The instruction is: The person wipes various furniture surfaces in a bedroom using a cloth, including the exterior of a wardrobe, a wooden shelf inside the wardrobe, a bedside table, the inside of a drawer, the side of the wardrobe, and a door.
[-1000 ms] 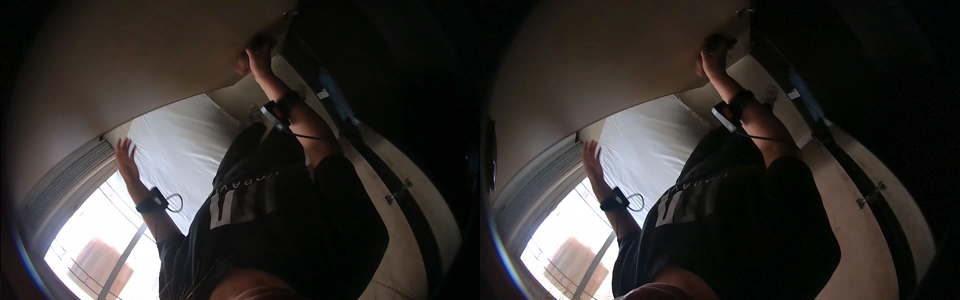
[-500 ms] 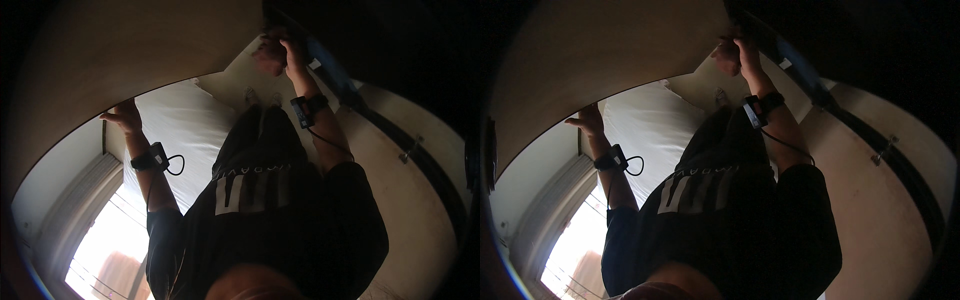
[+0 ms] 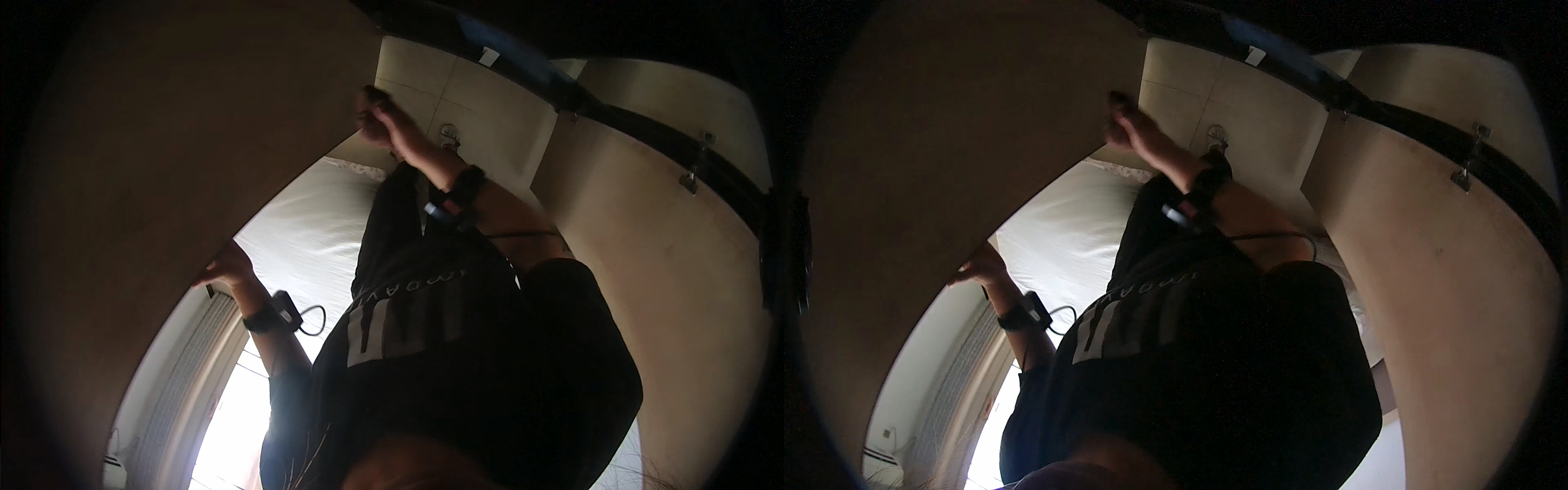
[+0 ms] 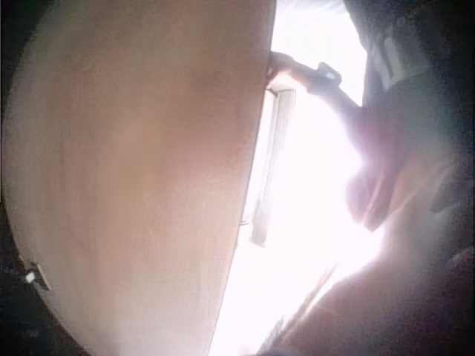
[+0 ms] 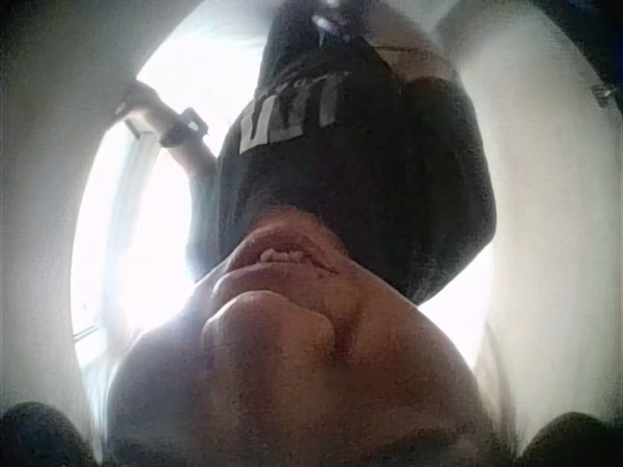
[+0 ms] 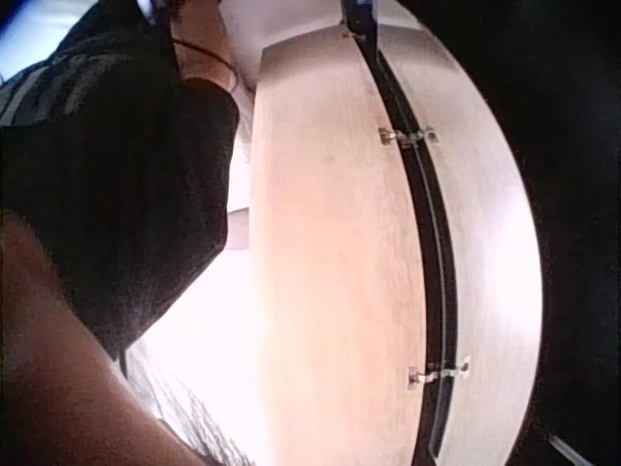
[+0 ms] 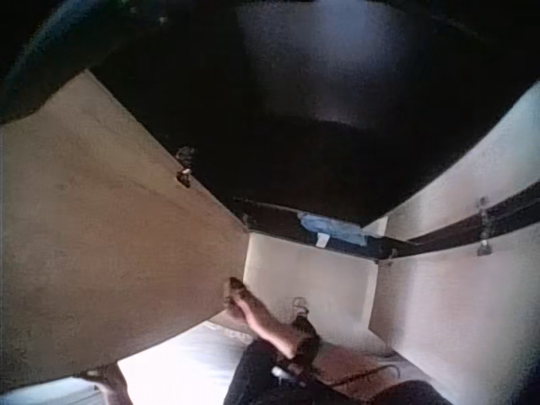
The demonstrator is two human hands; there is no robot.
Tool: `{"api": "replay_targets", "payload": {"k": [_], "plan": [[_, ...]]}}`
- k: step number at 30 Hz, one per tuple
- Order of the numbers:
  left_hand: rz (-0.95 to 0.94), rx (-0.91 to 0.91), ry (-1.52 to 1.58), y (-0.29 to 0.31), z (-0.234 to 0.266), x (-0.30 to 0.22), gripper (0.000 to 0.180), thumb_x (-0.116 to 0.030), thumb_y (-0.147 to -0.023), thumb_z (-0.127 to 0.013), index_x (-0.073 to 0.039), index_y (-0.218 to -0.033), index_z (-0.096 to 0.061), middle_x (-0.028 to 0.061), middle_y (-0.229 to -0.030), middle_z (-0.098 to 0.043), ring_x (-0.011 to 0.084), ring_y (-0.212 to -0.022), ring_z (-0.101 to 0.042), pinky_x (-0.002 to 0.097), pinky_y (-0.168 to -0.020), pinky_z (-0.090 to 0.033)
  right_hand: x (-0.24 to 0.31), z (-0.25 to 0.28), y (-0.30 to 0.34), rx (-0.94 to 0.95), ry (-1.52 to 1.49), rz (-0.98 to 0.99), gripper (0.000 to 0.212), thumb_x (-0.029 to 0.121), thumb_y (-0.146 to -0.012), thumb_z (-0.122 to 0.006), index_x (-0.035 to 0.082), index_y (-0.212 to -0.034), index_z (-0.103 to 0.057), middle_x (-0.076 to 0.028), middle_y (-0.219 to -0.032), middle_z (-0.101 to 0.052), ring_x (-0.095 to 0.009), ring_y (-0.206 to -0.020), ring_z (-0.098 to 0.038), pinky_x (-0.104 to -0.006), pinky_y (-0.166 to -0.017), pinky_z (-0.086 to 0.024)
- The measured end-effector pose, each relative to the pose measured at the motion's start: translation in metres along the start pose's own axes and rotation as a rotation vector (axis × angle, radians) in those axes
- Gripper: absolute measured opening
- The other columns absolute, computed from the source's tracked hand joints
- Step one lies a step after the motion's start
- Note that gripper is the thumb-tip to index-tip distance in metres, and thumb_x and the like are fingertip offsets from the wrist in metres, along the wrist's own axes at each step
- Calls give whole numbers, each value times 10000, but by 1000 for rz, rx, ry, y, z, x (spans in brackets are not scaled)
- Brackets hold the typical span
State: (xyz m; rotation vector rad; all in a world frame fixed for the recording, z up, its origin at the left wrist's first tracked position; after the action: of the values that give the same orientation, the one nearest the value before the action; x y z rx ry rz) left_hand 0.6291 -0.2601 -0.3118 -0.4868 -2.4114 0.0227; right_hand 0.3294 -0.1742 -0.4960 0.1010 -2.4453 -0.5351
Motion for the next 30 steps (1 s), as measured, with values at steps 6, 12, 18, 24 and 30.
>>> {"api": "replay_targets", "payload": {"k": [6, 12, 18, 24, 30], "plan": [[-247, -129, -2319, 17, -19, -22, 1014, -814, -712, -317, -68, -1395, -235, 106, -1445, -231, 319, -1318, -210, 482, -1089, -146, -66, -135, -11, -17, 924, 429, 488, 302, -818, -611, 48, -1206, -458, -184, -1069, -471, -319, -966, -483, -418, -795, -418], [20, -37, -1522, 52, -13, -132, 937, -710, -752, -462, -40, -1377, -266, 199, -1413, -250, 374, -1271, -255, 575, -1007, -263, -140, -95, -49, -546, 958, 698, 468, 150, -815, -532, 15, -1246, -411, -225, -1198, -379, -422, -1068, -399, -492, -953, -320], [335, -98, -771, 75, 27, -94, 865, -637, -786, -501, 43, -1300, -357, 195, -1335, -388, 410, -1163, -421, 514, -990, -347, -221, 41, -84, -520, 1418, -7, 294, 132, -801, -527, 19, -1071, -551, -213, -1085, -474, -339, -965, -462, -421, -830, -398], [381, -489, 590, 60, 20, -22, 674, -440, -882, -489, 48, -1309, -307, 227, -1345, -339, 490, -1137, -384, 640, -881, -364, -128, -41, -12, 1, 182, -206, 211, 242, -930, -448, 40, -906, -506, -141, -799, -578, -219, -623, -575, -373, -551, -480], [138, -6, 657, 61, 5, -37, 717, -442, -884, -474, -26, -1382, -168, 234, -1403, -201, 407, -1216, -326, 594, -863, -389, 49, 44, 5, -155, 276, -199, 257, 200, -955, -372, -5, -964, -526, -195, -815, -619, -264, -621, -617, -347, -512, -507]]}}
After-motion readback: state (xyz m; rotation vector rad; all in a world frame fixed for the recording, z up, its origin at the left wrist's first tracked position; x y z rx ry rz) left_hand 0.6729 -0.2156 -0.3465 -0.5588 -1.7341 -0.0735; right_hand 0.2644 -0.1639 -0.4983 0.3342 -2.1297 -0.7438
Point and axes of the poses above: each hand's wrist, its own y-axis away from the middle knuckle, its own z-axis out of the back of the hand, x = y × z, the point moved 8 cm from there along -y, towards the middle knuckle
